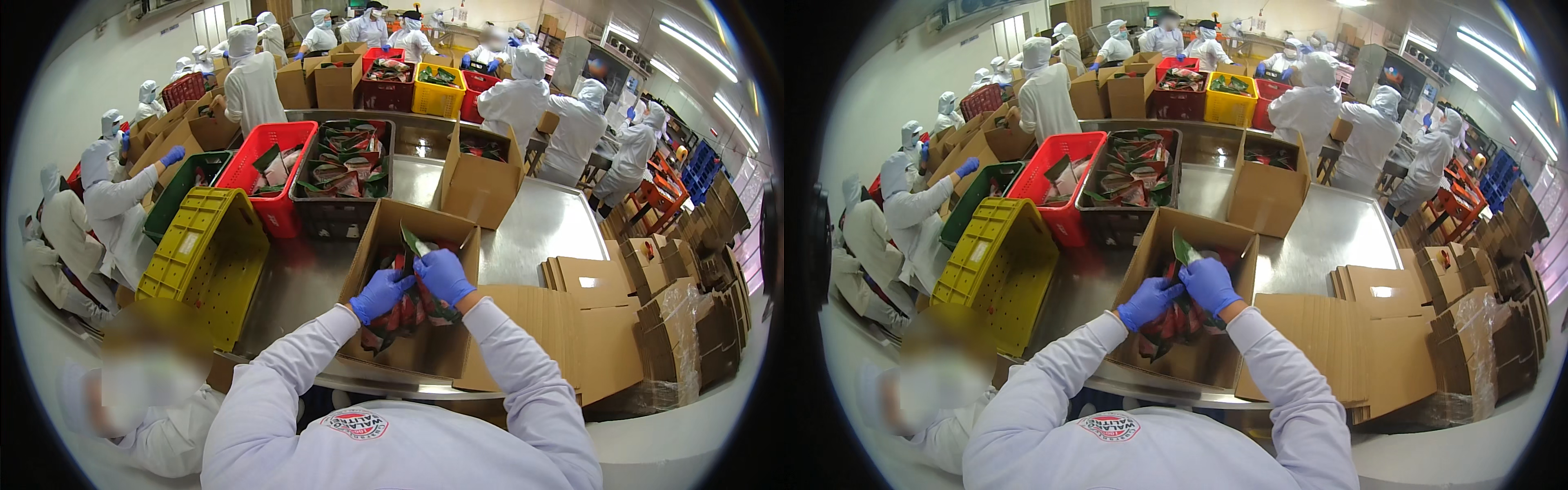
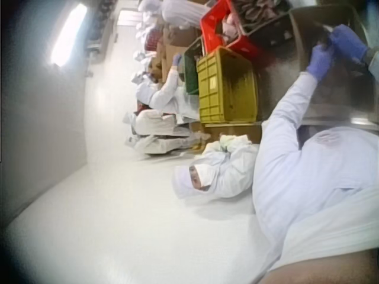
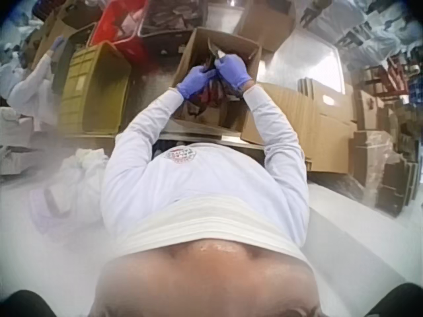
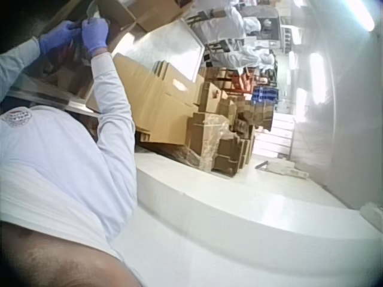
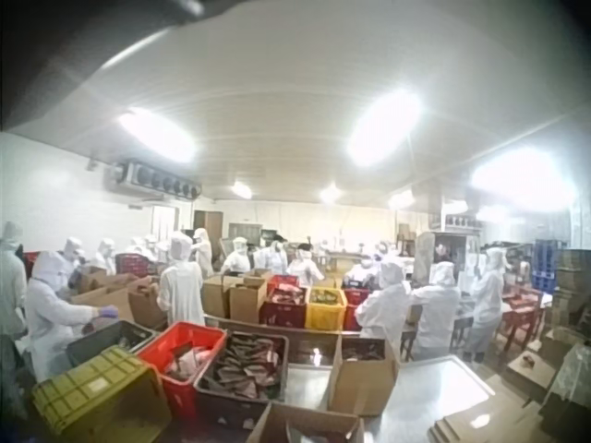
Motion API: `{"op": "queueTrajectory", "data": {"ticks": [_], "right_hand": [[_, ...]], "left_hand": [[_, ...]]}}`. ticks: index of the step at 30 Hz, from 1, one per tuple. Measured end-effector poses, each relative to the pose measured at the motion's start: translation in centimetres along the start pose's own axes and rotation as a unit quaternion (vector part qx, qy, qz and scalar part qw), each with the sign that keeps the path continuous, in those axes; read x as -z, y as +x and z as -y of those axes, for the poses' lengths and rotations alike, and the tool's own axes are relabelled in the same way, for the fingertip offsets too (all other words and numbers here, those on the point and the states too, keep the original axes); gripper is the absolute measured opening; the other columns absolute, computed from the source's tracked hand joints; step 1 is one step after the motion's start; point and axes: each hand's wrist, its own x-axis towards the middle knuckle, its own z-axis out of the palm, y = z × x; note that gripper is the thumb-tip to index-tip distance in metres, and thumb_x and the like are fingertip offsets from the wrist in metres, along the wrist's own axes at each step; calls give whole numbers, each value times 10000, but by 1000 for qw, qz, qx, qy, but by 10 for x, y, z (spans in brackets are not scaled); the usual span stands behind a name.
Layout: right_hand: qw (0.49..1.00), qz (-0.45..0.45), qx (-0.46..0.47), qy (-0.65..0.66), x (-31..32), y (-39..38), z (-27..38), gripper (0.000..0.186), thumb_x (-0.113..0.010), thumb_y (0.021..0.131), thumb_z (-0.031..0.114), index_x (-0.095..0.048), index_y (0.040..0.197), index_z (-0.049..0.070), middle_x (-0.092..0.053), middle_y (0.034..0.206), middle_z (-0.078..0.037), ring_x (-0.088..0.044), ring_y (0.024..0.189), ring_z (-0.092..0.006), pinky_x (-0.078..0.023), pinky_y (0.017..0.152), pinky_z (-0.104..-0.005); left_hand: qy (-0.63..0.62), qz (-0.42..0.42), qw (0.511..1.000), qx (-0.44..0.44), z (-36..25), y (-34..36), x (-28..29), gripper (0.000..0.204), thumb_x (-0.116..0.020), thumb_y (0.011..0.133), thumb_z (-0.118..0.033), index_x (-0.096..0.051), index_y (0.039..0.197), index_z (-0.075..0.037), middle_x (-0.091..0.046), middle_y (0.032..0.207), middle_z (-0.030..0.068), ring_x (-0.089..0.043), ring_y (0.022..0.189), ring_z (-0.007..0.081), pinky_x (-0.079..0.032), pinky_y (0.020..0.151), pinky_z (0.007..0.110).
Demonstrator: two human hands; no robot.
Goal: The person repeatedly picks packaged food items from a yellow crate and places them into a cardboard box. The person handles the items by hand, arranging them inside the box. Other workers in protective gear are visible in the background performing similar tasks.
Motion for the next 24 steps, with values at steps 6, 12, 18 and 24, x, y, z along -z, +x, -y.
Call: {"op": "queueTrajectory", "data": {"ticks": [6, 12, 18, 24], "right_hand": [[966, -22, 109, 234, 111, 21, 103, 295, -567, 869, 260, -623, 800, -22, -561, 637, -182, -543, 547, -246, -451, 572, -347], [966, -106, 41, 233, 145, -9, 49, 136, -618, 824, 103, -630, 924, 13, -605, 862, -13, -542, 751, -94, -432, 700, -231], [976, 8, -105, 189, 96, -109, -52, 425, -605, 821, 130, -529, 1236, 83, -258, 1447, -131, -243, 1334, -251, -240, 1058, -336], [922, 63, -242, 297, -4, -134, -48, 575, -629, 826, 188, -390, 1339, 87, -140, 1477, -160, -168, 1361, -255, -232, 1066, -349]], "left_hand": [[-349, 7, 937, -11, -81, -35, 66, 210, -547, 880, -93, -589, 1069, -13, -610, 856, 21, -534, 731, 83, -446, 669, 203], [-218, -240, 944, -62, -127, -78, 125, 345, -523, 812, 48, -530, 1153, 1, -536, 743, -13, -417, 544, 8, -356, 456, 164], [-285, -183, 932, -128, -150, -167, 198, 264, -472, 888, -35, -531, 1138, 24, -457, 649, -57, -326, 468, -26, -253, 392, 126], [-212, -308, 928, -7, -111, -161, 211, 288, -454, 877, -1, -523, 1156, 28, -495, 757, -32, -363, 509, -21, -289, 402, 128]]}}
